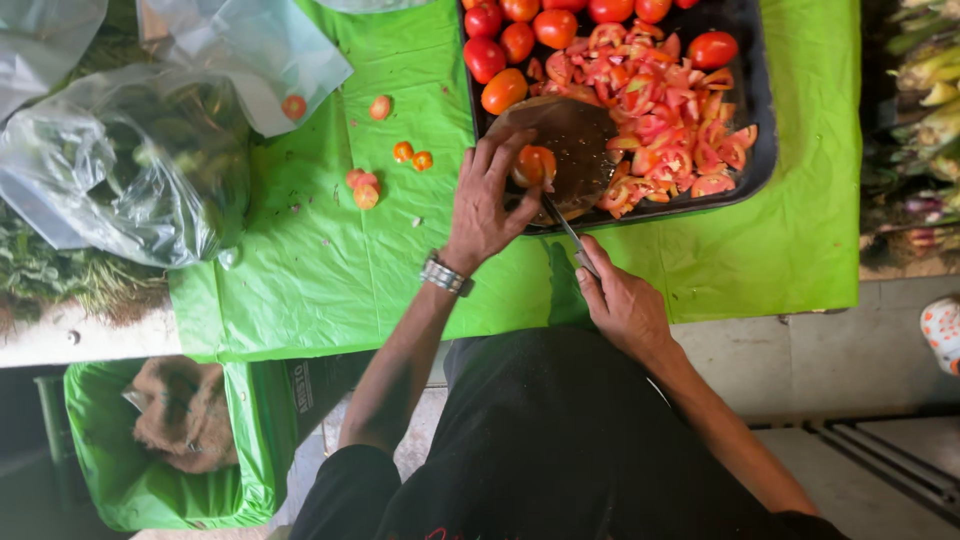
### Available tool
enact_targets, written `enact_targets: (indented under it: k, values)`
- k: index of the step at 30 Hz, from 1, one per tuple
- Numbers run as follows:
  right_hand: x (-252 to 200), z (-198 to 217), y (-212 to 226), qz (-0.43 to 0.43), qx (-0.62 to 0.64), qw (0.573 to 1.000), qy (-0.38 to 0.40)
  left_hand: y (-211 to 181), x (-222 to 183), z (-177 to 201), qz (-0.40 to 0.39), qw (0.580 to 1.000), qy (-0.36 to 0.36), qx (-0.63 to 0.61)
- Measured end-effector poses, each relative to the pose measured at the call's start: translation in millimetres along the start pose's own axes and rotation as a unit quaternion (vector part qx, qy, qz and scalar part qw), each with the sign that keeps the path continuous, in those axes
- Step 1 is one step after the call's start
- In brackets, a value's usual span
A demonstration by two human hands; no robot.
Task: The person chops tomatoes into small pieces using a knife on a wooden board and slides the cut pieces into a black tray.
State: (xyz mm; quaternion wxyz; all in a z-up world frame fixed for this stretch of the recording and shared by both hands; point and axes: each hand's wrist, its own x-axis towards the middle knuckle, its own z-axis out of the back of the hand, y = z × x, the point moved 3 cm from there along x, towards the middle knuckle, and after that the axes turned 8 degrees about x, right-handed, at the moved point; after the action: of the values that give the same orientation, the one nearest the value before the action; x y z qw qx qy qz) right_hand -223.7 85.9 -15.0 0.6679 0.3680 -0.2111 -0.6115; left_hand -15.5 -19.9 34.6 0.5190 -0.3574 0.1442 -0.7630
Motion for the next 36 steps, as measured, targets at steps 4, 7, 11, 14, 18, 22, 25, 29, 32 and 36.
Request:
enact_targets:
  k: [4,7,11,14,18,22,25,29,32,36]
  values:
    - [1.1,4.8,-1.6,-0.009,-0.016,1.0,0.025,7.5,20.6,3.0,-0.111,0.973,0.178,0.099]
    - [3.0,11.8,0.6,0.006,-0.007,1.0,0.024,11.4,32.2,5.5,-0.207,0.957,0.191,0.072]
    - [-6.4,29.4,-7.4,-0.056,-0.048,0.995,0.064,16.7,42.0,1.3,-0.204,0.945,0.249,0.064]
    - [-27.8,55.6,-15.9,-0.02,0.031,0.997,0.064,15.7,41.6,3.1,-0.183,0.95,0.25,0.03]
    - [-55.5,82.2,-26.6,-0.031,0.089,0.993,0.065,12.5,34.1,3.5,-0.108,0.967,0.23,0.012]
    - [-63.4,83.9,-32.0,-0.208,0.066,0.972,0.082,2.2,25.9,6.1,-0.079,0.986,0.138,0.047]
    - [-49.9,62.2,-22.2,-0.147,0.098,0.983,0.043,-4.0,19.7,6.8,-0.104,0.986,0.122,0.053]
    - [-32.6,35.1,-8.4,-0.11,0.057,0.992,0.031,-0.5,22.9,3.6,-0.095,0.978,0.143,0.119]
    - [-24.5,29.3,0.4,-0.072,0.026,0.997,0.01,8.1,23.1,7.2,-0.077,0.975,0.18,0.109]
    - [-21.4,29.7,2.9,-0.054,0.023,0.998,-0.008,19.8,17.1,23.2,-0.046,0.985,0.163,0.029]
